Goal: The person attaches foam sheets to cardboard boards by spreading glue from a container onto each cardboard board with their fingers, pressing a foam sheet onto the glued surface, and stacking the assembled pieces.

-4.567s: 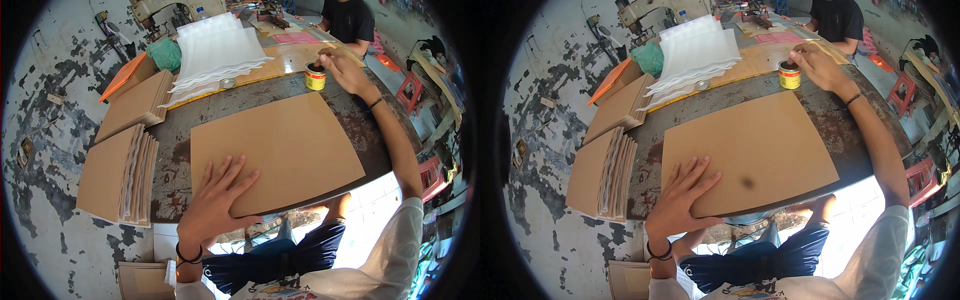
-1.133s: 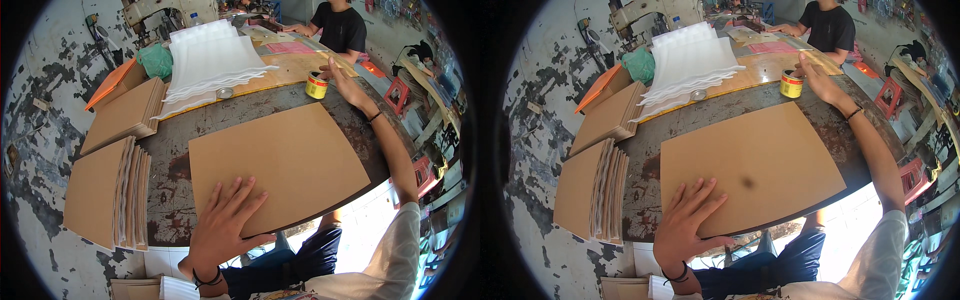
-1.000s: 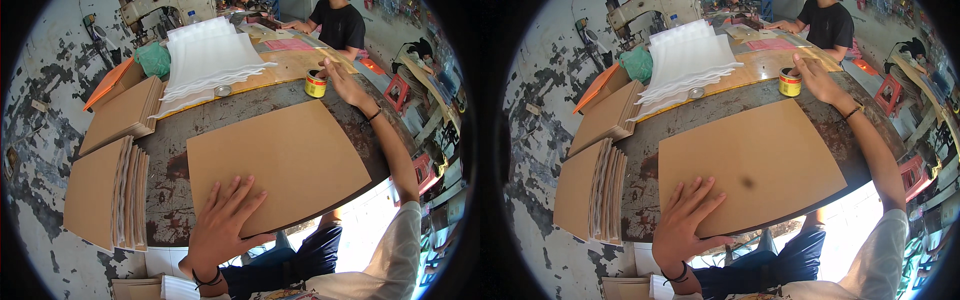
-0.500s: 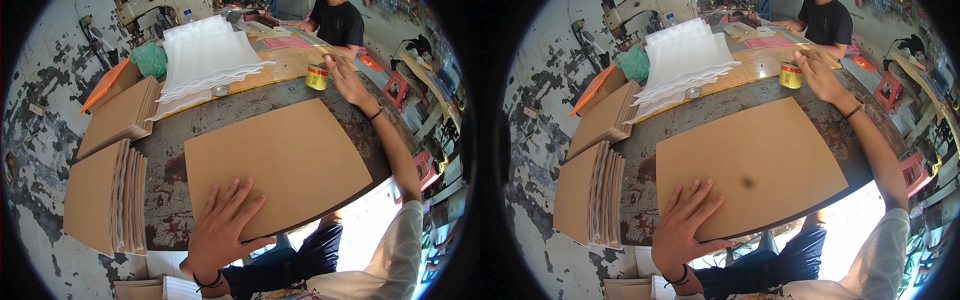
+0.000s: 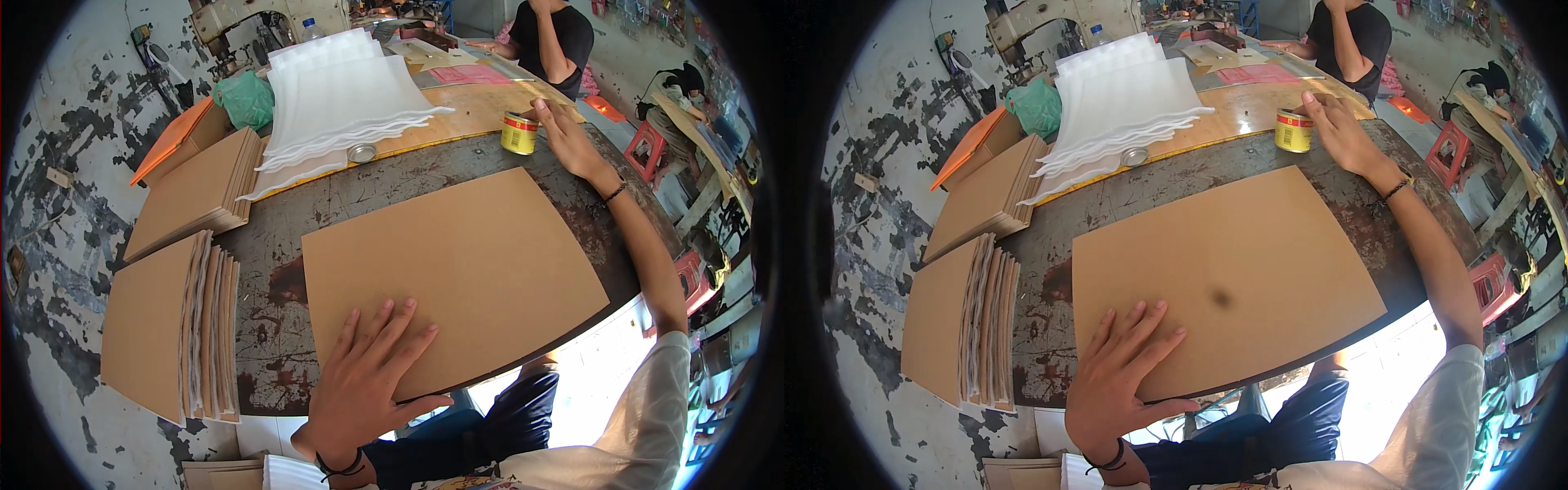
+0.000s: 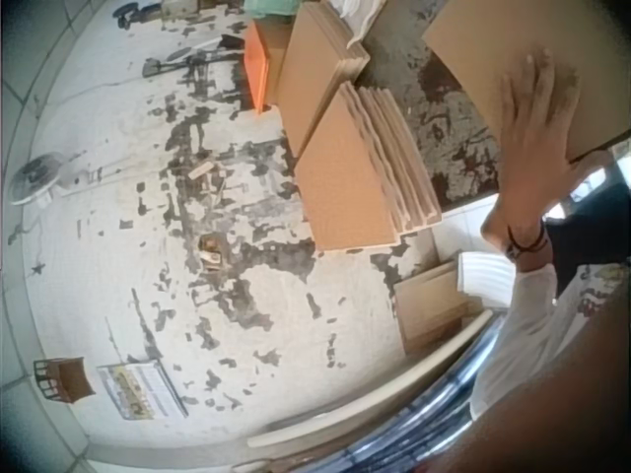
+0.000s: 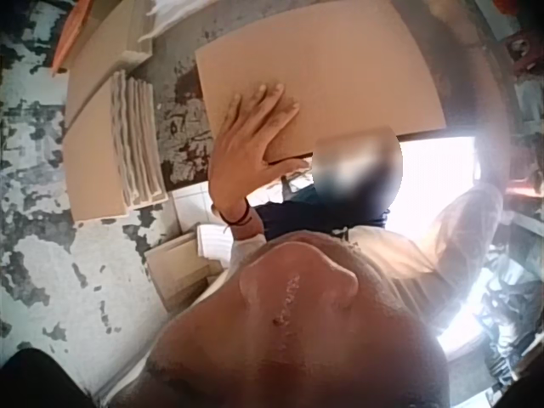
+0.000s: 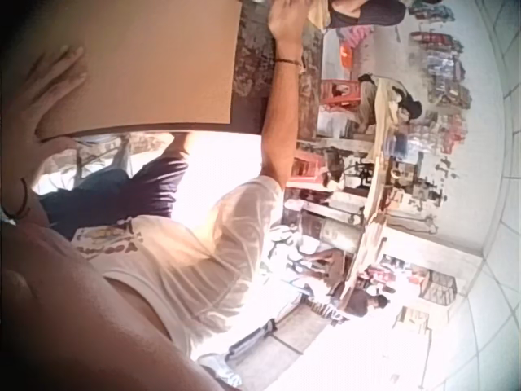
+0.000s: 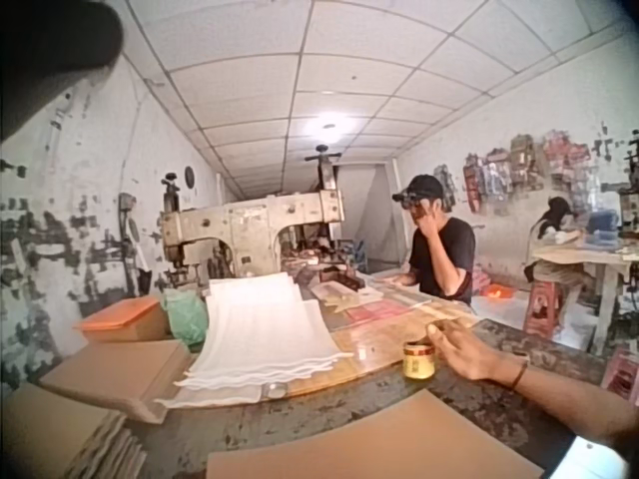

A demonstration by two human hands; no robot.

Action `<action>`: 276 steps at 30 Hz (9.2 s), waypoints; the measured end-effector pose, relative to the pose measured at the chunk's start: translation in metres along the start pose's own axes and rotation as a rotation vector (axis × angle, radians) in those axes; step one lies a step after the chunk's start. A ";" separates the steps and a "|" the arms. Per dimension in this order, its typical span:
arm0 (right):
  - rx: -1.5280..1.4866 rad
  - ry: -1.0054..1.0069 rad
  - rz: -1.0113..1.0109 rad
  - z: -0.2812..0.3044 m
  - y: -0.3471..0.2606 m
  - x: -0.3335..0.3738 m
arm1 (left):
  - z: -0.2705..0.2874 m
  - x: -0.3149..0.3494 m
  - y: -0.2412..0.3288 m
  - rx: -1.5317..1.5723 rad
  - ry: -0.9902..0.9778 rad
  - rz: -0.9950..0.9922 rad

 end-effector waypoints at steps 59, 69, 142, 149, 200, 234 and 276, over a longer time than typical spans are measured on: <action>-0.021 0.186 0.220 0.026 -0.028 -0.005 | 0.000 -0.002 0.002 0.028 0.081 0.027; -0.234 0.218 0.238 0.038 -0.034 -0.006 | 0.001 -0.003 0.003 -0.005 0.079 0.031; -0.200 0.005 0.356 0.001 -0.091 0.050 | -0.058 -0.222 -0.047 0.839 0.249 -0.023; -0.142 0.015 0.459 0.003 -0.097 0.054 | -0.062 -0.222 -0.044 1.020 0.159 -0.024; -0.170 -0.247 0.449 -0.012 -0.098 0.065 | -0.050 -0.211 -0.037 0.782 0.218 0.017; -0.388 -0.046 0.405 0.036 -0.104 0.047 | -0.056 -0.214 -0.038 0.819 0.148 -0.048; -0.197 -0.309 0.285 -0.006 -0.094 0.062 | -0.047 -0.212 -0.027 0.759 0.204 -0.055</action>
Point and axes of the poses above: each hand's wrist, its own x-axis away from the middle knuckle, its own z-axis out of the back of the hand, y = z × x, the point moved 3 cm from there along -x, towards the middle knuckle
